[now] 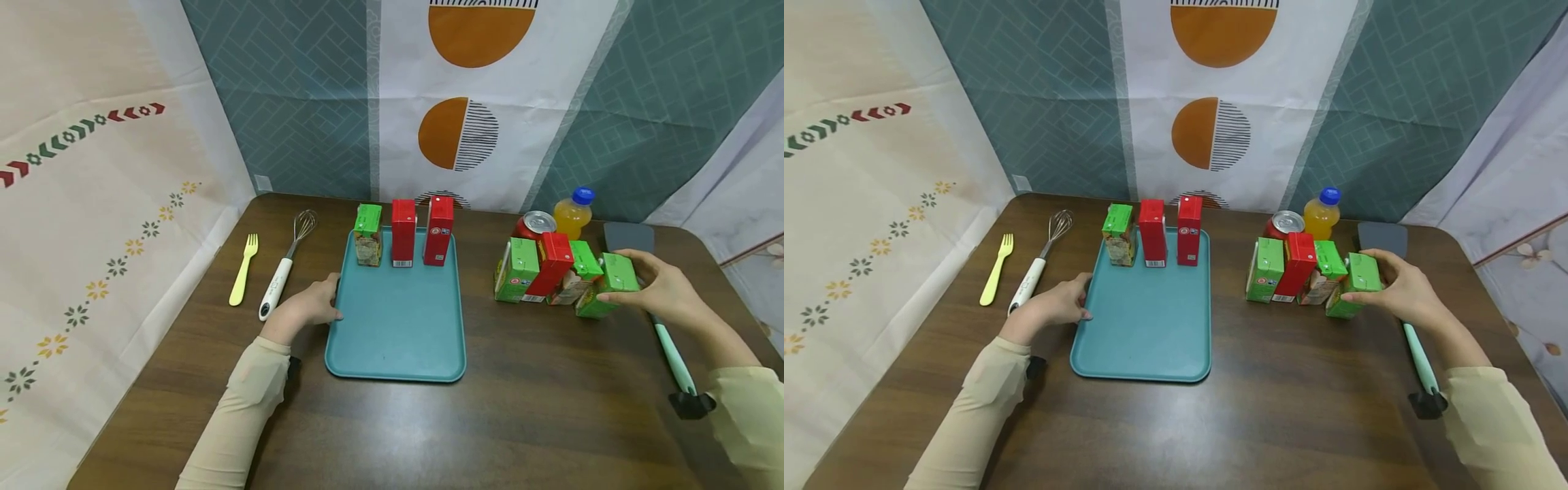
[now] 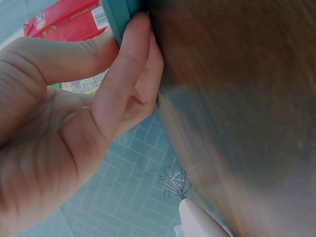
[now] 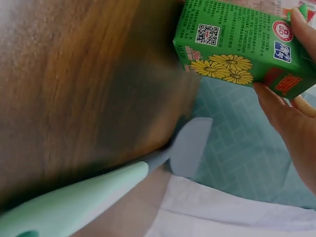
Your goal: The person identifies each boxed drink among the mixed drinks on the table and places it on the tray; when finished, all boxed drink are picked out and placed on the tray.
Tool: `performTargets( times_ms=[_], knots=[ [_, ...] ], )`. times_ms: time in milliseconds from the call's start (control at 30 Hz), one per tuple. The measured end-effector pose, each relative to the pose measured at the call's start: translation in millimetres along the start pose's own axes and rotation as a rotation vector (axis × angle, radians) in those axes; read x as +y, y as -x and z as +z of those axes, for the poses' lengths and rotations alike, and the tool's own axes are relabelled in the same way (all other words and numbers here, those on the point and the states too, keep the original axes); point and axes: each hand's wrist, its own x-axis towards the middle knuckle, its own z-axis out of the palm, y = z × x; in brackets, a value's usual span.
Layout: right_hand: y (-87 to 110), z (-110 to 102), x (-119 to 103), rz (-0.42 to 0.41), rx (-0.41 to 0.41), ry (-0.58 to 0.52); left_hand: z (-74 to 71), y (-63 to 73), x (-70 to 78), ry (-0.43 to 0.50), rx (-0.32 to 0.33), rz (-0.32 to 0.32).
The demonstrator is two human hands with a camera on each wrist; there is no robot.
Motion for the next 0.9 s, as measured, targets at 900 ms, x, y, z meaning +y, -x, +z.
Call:
performTargets(
  times_ms=[900],
  knots=[
    [64.5, 9.1, -91.8, -0.245, 0.070, -0.155, 0.9, -1.0, 0.0, 0.001, 0.009, 0.005]
  ],
)
